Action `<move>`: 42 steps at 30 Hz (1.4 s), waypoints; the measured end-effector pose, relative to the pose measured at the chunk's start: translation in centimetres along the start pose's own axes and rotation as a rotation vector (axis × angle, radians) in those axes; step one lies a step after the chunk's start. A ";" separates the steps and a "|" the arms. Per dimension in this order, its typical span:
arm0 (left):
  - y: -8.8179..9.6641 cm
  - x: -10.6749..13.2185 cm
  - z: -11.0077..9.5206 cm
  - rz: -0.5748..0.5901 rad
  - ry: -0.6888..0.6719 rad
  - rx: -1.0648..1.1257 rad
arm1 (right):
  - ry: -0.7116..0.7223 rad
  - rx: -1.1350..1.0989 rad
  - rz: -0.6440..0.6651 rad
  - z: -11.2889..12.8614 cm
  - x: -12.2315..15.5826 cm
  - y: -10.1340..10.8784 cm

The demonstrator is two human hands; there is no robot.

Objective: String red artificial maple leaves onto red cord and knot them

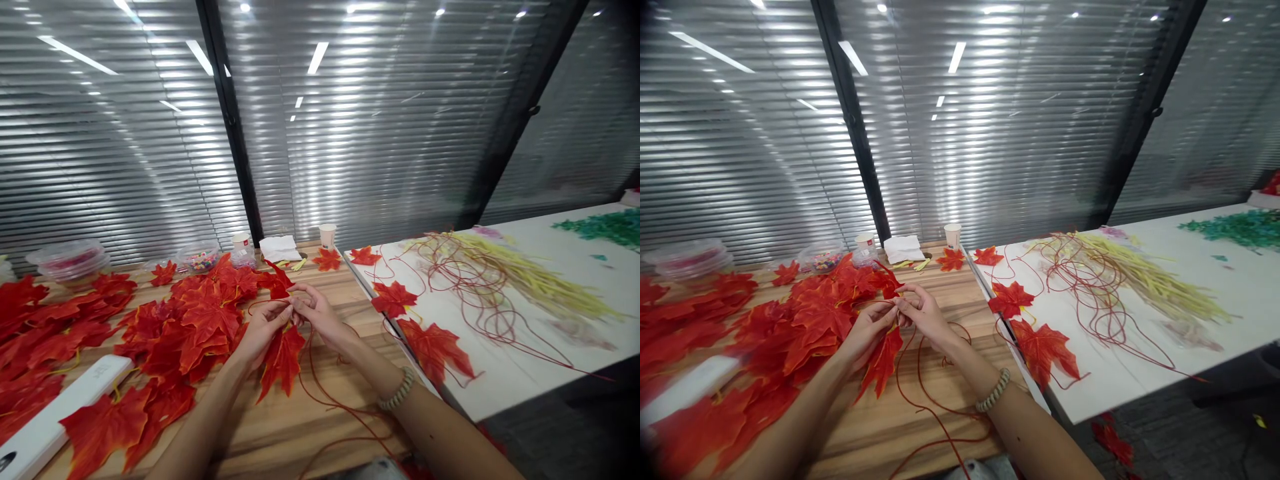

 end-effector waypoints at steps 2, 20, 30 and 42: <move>-0.1 0.0 0.0 0.018 -0.003 -0.009 | 0.000 0.004 0.004 -0.1 0.0 0.0; 0.5 -0.2 0.7 0.017 0.024 -0.065 | -0.009 0.049 0.014 -1.1 -0.1 0.3; 0.6 -0.2 0.9 0.028 0.032 -0.047 | -0.037 0.067 -0.013 -1.3 -0.3 0.4; 0.7 -0.1 1.1 -0.018 0.073 -0.049 | -0.054 0.100 -0.036 -1.7 -0.1 0.7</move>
Point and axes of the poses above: each hand's wrist, its own x-axis away from the middle knuckle, its own y-axis out of the back of the hand, z = x × y, the point moved 6 cm from there along -x, towards the middle knuckle, and after that the axes turned 4 degrees about -x, right-handed, at the moved point
